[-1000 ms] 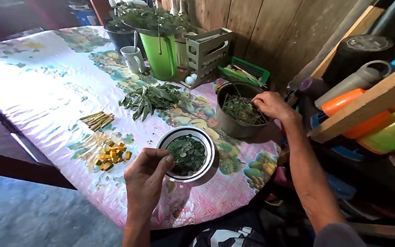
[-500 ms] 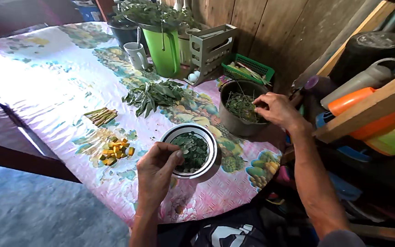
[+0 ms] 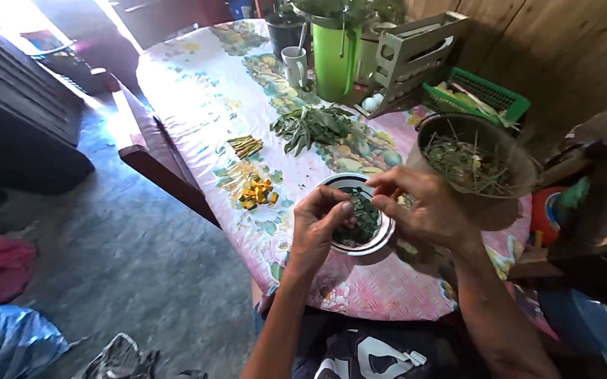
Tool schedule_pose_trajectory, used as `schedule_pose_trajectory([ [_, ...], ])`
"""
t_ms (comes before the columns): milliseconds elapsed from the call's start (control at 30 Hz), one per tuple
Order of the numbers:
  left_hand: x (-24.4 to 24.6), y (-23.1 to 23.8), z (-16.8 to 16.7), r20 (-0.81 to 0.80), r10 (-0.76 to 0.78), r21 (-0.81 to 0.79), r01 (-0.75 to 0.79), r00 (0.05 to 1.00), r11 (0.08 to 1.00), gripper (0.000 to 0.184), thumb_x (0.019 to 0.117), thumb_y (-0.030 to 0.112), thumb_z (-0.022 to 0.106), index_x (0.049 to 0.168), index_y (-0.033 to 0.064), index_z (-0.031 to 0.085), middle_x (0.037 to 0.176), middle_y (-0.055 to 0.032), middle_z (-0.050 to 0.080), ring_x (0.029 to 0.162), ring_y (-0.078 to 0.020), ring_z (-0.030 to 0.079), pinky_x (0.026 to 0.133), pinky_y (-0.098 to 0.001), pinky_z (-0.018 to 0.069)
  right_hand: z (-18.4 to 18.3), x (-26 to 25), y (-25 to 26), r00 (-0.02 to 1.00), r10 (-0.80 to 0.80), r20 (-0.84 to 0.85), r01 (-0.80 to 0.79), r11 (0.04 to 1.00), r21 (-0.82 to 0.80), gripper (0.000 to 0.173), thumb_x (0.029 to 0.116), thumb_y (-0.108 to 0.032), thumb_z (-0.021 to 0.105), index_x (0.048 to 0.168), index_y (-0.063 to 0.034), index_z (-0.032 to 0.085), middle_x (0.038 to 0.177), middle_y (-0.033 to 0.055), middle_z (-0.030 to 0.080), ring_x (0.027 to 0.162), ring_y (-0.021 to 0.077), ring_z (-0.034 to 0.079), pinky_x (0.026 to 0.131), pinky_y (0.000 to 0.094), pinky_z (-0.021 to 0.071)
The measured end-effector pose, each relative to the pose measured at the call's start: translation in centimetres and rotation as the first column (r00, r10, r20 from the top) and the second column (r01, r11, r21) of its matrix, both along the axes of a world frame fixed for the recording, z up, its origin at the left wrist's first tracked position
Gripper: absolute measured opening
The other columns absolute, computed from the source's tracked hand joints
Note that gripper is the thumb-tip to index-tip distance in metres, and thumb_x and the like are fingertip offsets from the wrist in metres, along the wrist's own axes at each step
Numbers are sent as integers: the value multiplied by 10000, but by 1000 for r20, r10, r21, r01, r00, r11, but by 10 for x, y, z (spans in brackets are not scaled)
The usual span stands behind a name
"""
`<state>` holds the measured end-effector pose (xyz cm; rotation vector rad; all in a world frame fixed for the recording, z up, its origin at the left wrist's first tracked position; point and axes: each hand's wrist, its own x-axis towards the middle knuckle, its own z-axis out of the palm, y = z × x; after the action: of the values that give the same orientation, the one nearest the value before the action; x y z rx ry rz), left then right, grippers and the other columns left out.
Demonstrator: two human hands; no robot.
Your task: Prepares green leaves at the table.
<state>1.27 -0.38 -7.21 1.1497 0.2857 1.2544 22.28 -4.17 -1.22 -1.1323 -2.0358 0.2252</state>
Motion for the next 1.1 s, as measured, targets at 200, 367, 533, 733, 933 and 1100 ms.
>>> schedule_pose_trajectory([
  [200, 2, -2, 0, -6, 19, 13, -19, 1000, 1000, 109, 932, 32, 701, 1031, 75, 693, 917, -76, 679, 738, -133, 667, 704, -309, 608, -16, -26, 4, 981, 112, -157, -116, 993, -14, 114, 959, -67, 637, 1037, -18, 704, 964, 31, 686, 784, 50, 652, 712, 206, 586],
  [367, 2, -4, 3, -92, -13, 66, 19, 996, 998, 125, 930, 8, 689, 1052, 29, 674, 895, -101, 686, 724, -145, 672, 705, -313, 612, -21, -24, 3, 989, 68, -129, -59, 996, 67, 88, 890, -107, 661, 925, -38, 703, 901, 22, 651, 733, 44, 613, 633, 194, 549],
  [533, 3, -5, 7, -193, -37, 85, 54, 980, 995, 113, 951, 2, 656, 1063, 13, 644, 874, -108, 661, 707, -155, 658, 687, -312, 608, -22, -23, 2, 994, 41, -97, -30, 993, 116, 69, 838, -94, 646, 854, -43, 690, 859, 24, 619, 727, 46, 579, 615, 179, 504],
  [733, 9, -7, 10, -316, 87, 131, -47, 945, 990, 82, 961, 8, 630, 1042, 9, 647, 869, -112, 670, 673, -181, 665, 636, -314, 612, -19, -11, -5, 994, -80, -69, 87, 991, 105, 84, 870, -121, 614, 853, -61, 671, 853, 18, 605, 732, 69, 582, 616, 220, 511],
  [933, -2, -3, 8, -257, 1, 88, 23, 966, 996, 135, 960, 7, 649, 1094, -7, 639, 901, -141, 673, 716, -214, 687, 698, -373, 635, 8, 67, -30, 869, -456, 192, 427, 887, 173, 309, 1032, -252, 477, 969, -12, 662, 918, 147, 651, 785, 264, 645, 664, 465, 533],
  [1100, -2, -2, 6, -142, -80, -24, 77, 987, 997, 132, 950, 36, 668, 1074, 32, 626, 870, -117, 664, 697, -186, 679, 699, -358, 629, 20, 125, -36, 608, -731, 311, 766, 643, 14, 412, 1020, -261, 583, 1316, 24, 602, 1179, 318, 633, 1028, 542, 631, 842, 752, 467],
])
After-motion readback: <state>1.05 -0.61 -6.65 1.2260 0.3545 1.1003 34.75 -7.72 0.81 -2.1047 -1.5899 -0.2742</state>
